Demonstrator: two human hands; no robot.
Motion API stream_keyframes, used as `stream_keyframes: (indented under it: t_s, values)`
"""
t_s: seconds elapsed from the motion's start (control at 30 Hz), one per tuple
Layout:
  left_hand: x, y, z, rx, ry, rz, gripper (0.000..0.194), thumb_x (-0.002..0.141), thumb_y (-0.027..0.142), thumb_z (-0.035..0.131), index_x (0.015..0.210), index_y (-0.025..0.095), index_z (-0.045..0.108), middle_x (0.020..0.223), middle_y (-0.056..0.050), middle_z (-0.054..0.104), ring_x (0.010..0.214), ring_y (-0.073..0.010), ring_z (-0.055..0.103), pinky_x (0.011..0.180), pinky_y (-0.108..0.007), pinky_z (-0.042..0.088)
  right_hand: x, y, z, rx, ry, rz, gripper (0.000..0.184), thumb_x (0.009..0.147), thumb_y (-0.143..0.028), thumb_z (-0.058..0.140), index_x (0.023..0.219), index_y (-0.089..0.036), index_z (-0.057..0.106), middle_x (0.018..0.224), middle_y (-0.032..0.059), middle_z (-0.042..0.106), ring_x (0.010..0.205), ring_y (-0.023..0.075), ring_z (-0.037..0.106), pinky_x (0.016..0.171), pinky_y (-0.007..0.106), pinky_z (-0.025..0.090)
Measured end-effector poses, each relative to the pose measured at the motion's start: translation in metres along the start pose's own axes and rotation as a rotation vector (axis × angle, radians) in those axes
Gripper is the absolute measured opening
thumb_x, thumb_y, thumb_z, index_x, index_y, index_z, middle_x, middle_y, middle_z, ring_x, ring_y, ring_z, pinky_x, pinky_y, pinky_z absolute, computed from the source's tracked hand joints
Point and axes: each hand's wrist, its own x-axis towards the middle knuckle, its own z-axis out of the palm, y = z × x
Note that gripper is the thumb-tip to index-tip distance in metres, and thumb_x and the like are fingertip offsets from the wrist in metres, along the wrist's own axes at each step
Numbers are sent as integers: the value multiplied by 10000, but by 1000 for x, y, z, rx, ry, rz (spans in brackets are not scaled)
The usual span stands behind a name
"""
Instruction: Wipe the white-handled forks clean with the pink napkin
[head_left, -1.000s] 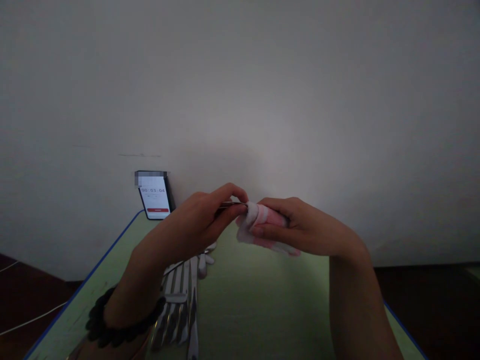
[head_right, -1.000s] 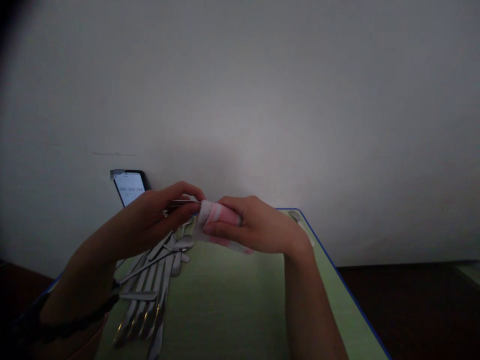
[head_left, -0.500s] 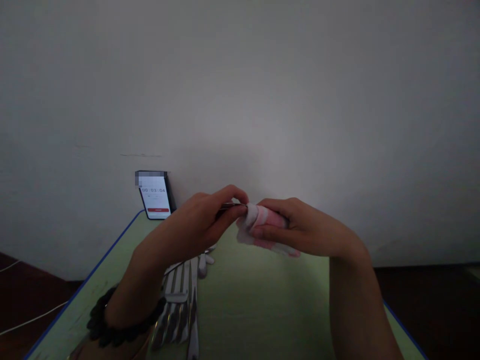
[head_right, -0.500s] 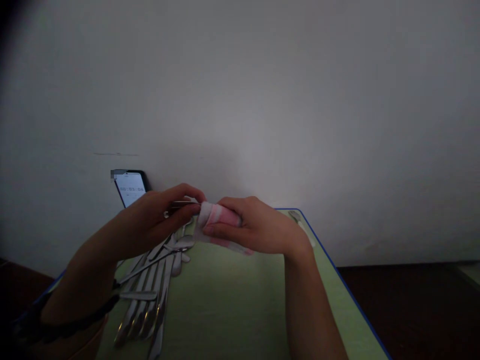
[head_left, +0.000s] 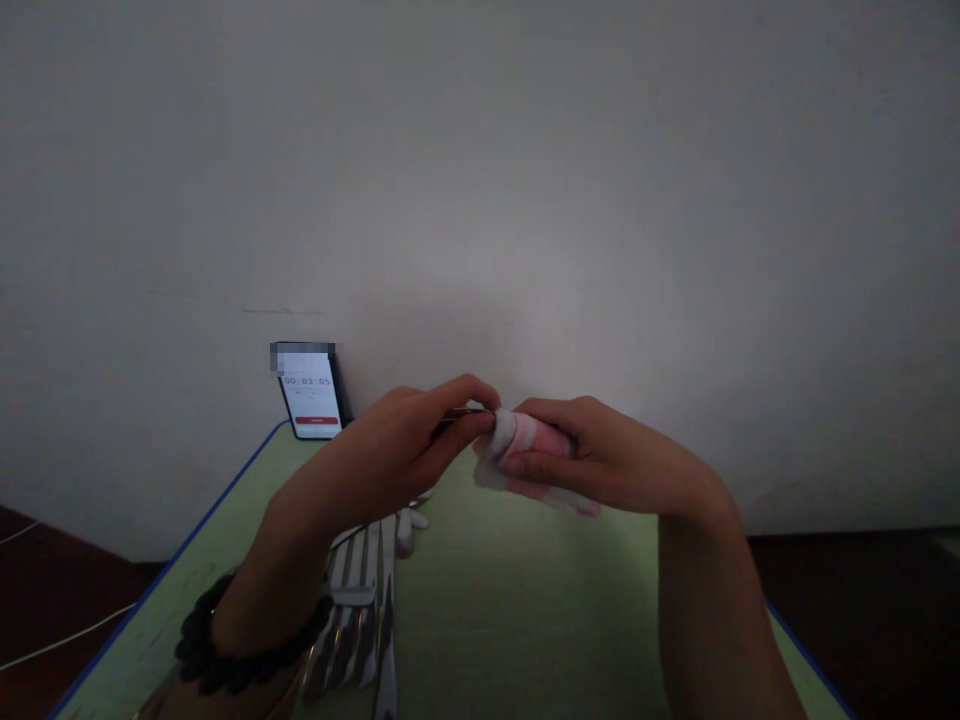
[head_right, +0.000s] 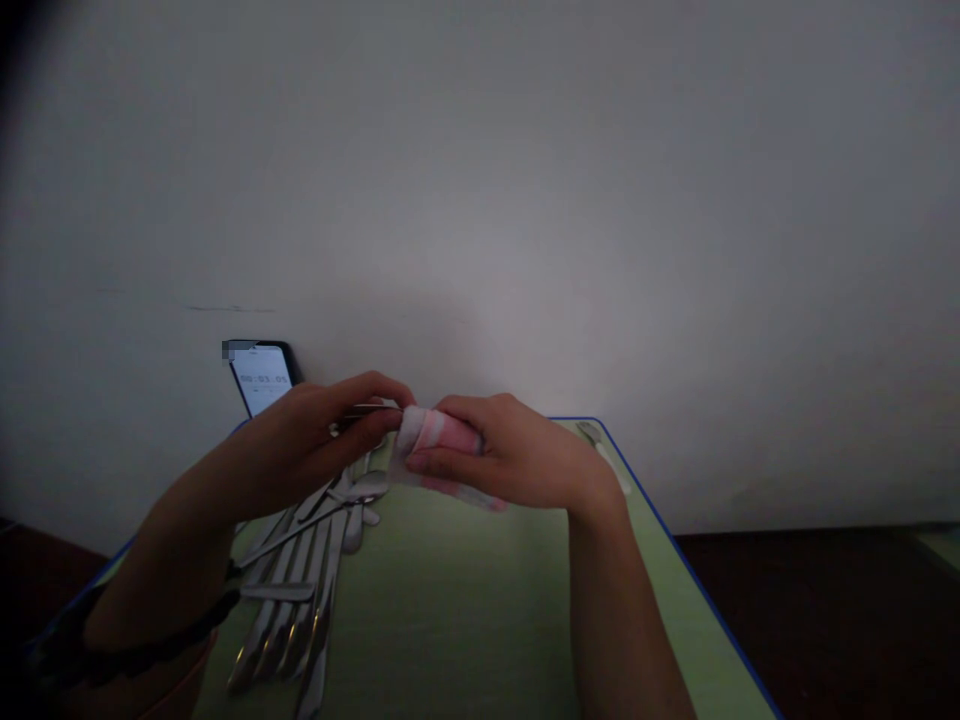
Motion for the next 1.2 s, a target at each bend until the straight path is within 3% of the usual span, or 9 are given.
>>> stream_keyframes:
  t_s: [0.43,0.63,0.8,0.87,1.0,1.1,1.2]
  values:
    - [0,-3,2,-9,46,14,190,919,313,435,991,198,568,627,50,601,516,-84,502,510,-179,359,0,3,1,-2,25,-19,305,838,-445,541,857,-146,597,626,-22,556,532,86,463,482,200,328]
    - [-2,-8,3,-123,296,-48,168,856,326,557,920,172,578,688,14,671,547,-90,589,497,-172,415,-5,11,0,31,37,-69,296,862,-433,508,843,-148,587,637,-15,555,540,88,467,494,199,344]
    - [2,2,5,-404,540,-60,100,817,243,598,885,175,626,554,53,575,434,-62,505,414,-158,404,-1,6,1,106,-30,-157,283,890,-410,465,861,-144,555,640,-21,541,535,79,461,484,186,348]
    - [3,4,6,-533,523,-49,160,796,245,627,941,177,636,579,50,579,421,-60,493,383,-159,398,0,6,1,139,-30,-205,277,898,-401,451,880,-142,550,654,-22,537,548,79,465,499,186,363]
    - [1,4,6,-618,366,-17,223,795,253,637,1002,171,645,666,20,623,434,-54,492,362,-156,366,1,7,0,178,-27,-258,264,900,-374,446,874,-134,554,670,-19,533,568,79,462,520,188,374]
    - [0,5,4,-599,283,-9,174,876,266,530,902,164,668,535,43,546,418,-49,456,370,-150,337,2,4,0,188,-72,-265,233,887,-350,472,861,-136,558,645,-25,527,567,81,457,514,183,364]
    - [2,8,5,-580,302,-4,268,915,290,466,775,159,654,480,55,472,407,-44,414,384,-153,325,5,0,1,177,-91,-260,224,872,-352,501,841,-139,562,643,-26,537,576,84,464,530,186,373]
